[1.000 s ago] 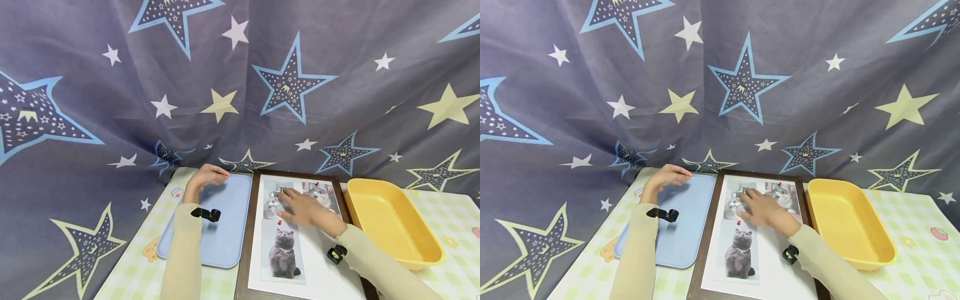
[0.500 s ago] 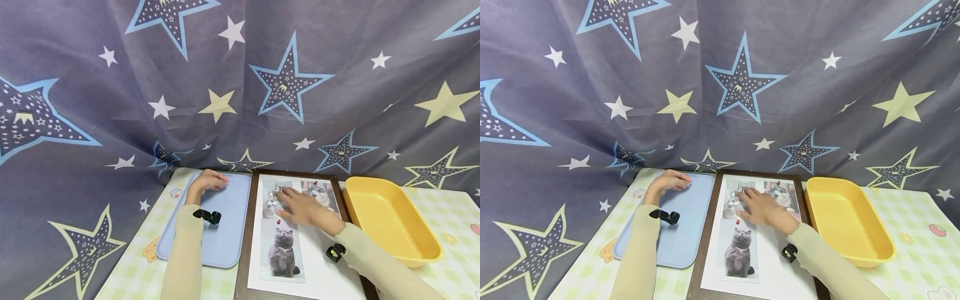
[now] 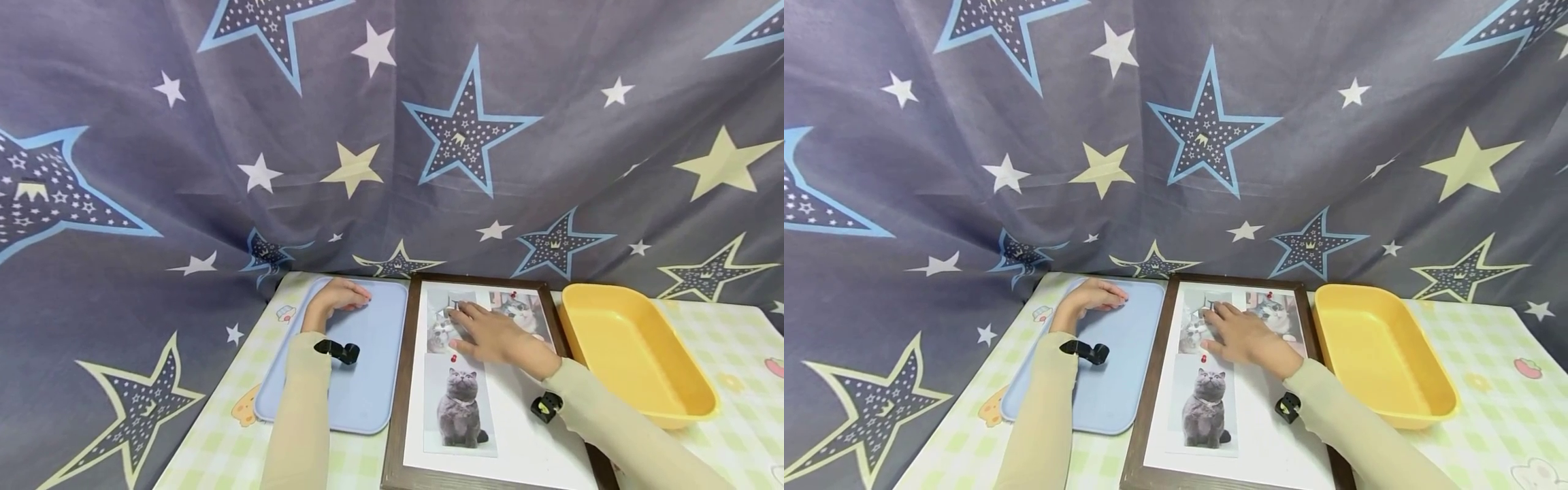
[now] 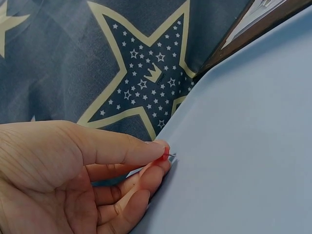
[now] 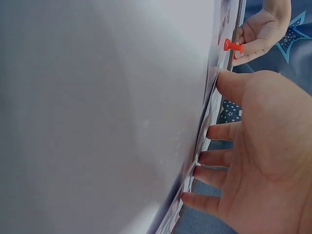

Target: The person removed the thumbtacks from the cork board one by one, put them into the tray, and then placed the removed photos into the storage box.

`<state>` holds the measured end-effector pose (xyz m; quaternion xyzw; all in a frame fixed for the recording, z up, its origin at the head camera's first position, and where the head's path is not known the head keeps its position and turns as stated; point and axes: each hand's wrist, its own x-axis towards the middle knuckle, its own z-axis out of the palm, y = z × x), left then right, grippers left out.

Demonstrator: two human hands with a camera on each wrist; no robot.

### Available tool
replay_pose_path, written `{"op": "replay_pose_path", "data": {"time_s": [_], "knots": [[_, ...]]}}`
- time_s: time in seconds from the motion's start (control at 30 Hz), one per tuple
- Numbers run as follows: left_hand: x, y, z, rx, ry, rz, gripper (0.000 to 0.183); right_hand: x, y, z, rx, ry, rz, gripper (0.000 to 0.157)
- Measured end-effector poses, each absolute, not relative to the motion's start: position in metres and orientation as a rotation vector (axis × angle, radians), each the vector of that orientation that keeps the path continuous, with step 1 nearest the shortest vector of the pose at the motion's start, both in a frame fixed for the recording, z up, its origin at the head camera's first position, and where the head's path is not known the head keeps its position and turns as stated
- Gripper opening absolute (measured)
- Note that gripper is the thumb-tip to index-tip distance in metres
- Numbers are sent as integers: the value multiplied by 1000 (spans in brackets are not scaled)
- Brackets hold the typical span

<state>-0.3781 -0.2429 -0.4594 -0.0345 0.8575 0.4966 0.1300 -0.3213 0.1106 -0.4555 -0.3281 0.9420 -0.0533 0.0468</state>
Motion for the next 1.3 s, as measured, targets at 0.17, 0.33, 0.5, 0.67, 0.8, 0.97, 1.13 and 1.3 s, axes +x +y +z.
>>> {"op": "replay_pose_path", "data": {"time_s": [0.17, 0.33, 0.5, 0.67, 0.8, 0.97, 1.13, 1.3], "knots": [[-378, -243, -460, -110, 2478, 1459, 27, -322, 111, -456, -998, 2867, -163, 70], [-379, -244, -461, -90, 2479, 1473, 29, -322, 111, -455, -1000, 2868, -166, 70], [-380, -245, -462, -96, 2468, 1479, 29, -322, 111, -454, -993, 2865, -166, 70], [-381, -244, -463, -104, 2468, 1471, 28, -322, 110, -454, -988, 2862, -180, 70], [-381, -244, -465, -111, 2472, 1476, 27, -322, 110, -455, -979, 2860, -188, 70], [-381, -243, -465, -115, 2476, 1473, 26, -322, 110, -455, -985, 2864, -177, 70], [-381, -242, -464, -114, 2482, 1474, 26, -323, 111, -455, -986, 2873, -166, 70], [-382, -241, -464, -113, 2494, 1465, 26, -323, 111, -456, -982, 2868, -166, 71]]}}
